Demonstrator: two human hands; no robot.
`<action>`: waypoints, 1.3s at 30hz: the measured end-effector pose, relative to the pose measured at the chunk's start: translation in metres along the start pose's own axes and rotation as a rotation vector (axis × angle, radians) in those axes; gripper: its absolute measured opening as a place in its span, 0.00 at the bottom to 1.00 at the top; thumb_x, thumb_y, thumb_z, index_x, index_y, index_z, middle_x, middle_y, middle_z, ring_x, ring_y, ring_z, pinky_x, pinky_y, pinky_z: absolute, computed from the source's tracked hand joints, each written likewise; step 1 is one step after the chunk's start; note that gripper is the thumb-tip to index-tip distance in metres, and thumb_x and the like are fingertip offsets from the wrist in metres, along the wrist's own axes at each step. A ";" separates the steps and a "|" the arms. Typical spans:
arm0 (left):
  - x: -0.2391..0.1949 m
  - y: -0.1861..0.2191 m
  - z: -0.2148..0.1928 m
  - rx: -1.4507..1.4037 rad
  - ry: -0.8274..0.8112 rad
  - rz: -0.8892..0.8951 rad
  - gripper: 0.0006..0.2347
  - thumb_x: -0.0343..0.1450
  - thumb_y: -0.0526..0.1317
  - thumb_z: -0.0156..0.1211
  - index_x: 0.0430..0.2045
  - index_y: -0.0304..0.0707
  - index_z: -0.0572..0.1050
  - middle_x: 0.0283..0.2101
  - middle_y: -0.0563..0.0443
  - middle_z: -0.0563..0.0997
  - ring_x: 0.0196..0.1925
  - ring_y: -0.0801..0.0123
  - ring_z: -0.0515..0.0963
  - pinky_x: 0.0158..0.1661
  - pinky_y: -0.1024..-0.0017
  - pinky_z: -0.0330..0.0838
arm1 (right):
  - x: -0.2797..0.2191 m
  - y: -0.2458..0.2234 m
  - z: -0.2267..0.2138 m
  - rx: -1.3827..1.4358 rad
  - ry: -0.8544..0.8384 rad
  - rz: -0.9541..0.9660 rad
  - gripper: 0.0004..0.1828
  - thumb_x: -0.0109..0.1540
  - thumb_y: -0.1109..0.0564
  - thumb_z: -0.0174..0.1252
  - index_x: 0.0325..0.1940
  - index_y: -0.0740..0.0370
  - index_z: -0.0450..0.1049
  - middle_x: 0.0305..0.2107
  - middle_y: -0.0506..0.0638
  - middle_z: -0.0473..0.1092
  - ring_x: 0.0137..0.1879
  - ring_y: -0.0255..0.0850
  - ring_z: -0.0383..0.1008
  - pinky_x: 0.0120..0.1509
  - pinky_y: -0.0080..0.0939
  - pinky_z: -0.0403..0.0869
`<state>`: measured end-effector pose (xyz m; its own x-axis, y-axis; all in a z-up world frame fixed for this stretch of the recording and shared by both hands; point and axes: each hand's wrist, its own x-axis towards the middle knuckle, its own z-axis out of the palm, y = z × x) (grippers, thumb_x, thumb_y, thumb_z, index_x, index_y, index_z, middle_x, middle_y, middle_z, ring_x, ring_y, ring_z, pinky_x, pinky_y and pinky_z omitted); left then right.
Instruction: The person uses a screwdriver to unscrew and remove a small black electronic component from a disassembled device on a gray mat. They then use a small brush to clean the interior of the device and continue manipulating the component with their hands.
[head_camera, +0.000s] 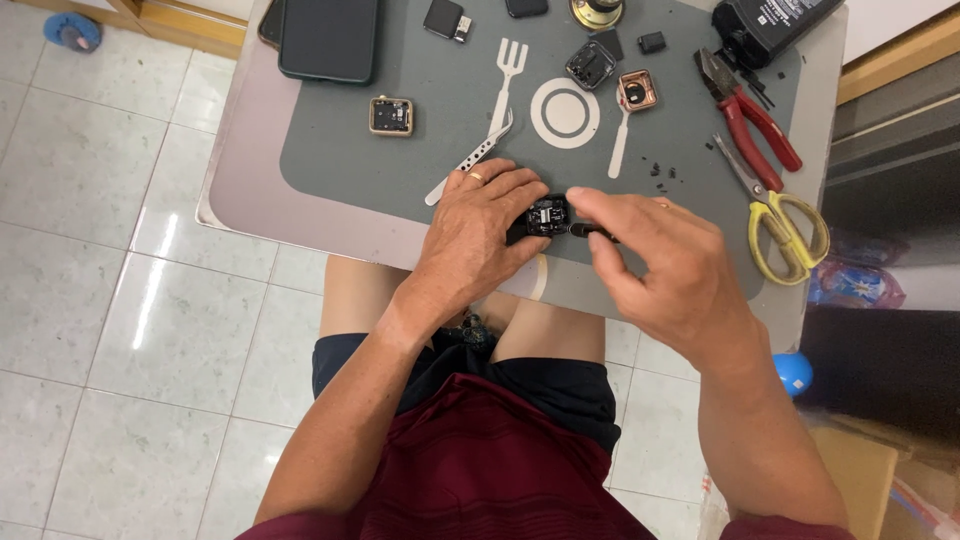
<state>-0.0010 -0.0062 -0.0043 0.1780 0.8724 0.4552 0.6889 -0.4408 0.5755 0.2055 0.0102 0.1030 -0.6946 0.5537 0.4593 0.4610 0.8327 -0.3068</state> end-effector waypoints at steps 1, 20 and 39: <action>0.000 0.001 0.000 -0.001 0.005 0.004 0.19 0.66 0.42 0.72 0.49 0.37 0.78 0.55 0.49 0.80 0.60 0.54 0.72 0.53 0.58 0.63 | -0.001 -0.001 0.000 0.006 -0.021 -0.012 0.21 0.63 0.76 0.59 0.60 0.69 0.74 0.49 0.55 0.78 0.50 0.47 0.81 0.56 0.48 0.78; 0.000 0.002 0.000 -0.004 -0.008 -0.004 0.20 0.65 0.42 0.74 0.49 0.38 0.78 0.55 0.51 0.80 0.60 0.55 0.72 0.50 0.58 0.62 | -0.004 0.001 -0.003 -0.024 -0.033 0.064 0.25 0.66 0.73 0.60 0.67 0.71 0.69 0.43 0.58 0.79 0.49 0.43 0.81 0.73 0.65 0.70; 0.001 -0.003 0.008 -0.008 -0.014 -0.041 0.19 0.63 0.43 0.74 0.46 0.40 0.79 0.59 0.47 0.79 0.63 0.54 0.72 0.49 0.58 0.62 | -0.014 0.003 -0.002 0.050 -0.062 0.242 0.26 0.66 0.68 0.62 0.69 0.64 0.69 0.48 0.54 0.79 0.52 0.41 0.80 0.57 0.40 0.78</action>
<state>0.0025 -0.0021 -0.0106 0.1592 0.8928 0.4215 0.6904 -0.4059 0.5989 0.2179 0.0053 0.0975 -0.6004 0.7346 0.3160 0.5910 0.6738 -0.4436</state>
